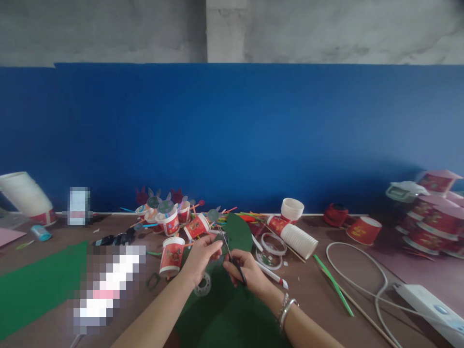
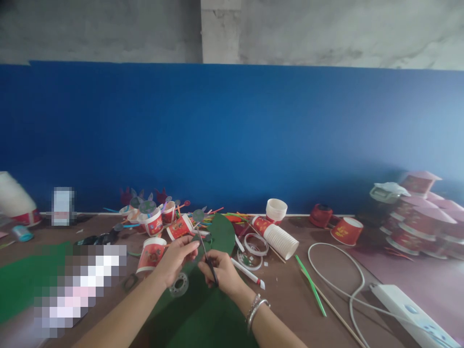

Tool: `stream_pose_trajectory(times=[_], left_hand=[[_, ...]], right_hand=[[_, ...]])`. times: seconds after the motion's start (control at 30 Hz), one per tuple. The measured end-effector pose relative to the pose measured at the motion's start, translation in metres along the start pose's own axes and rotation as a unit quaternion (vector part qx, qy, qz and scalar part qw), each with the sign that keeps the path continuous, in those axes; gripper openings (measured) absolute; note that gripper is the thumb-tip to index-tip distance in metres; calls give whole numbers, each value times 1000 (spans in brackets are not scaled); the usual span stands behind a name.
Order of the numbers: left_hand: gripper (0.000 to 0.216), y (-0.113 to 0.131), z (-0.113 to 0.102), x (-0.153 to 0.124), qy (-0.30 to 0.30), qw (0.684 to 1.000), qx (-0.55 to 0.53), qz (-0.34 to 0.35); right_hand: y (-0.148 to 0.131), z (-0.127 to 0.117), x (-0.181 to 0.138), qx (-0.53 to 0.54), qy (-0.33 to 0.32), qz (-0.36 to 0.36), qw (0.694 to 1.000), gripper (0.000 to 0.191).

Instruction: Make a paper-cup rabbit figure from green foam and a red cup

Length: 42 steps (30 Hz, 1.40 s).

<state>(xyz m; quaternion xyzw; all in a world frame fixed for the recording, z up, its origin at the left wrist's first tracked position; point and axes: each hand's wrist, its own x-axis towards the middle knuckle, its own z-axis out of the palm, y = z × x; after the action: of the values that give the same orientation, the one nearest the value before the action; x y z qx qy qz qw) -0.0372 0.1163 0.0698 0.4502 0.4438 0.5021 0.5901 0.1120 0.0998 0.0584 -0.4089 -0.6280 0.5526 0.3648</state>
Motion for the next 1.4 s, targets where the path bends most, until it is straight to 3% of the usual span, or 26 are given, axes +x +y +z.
stream_pose_trajectory(times=[1.4], left_hand=[[29,1,-2,0,-2,1000,-31,-6]], right_hand=[[7,-1,3,1,4,-7,1000,24]])
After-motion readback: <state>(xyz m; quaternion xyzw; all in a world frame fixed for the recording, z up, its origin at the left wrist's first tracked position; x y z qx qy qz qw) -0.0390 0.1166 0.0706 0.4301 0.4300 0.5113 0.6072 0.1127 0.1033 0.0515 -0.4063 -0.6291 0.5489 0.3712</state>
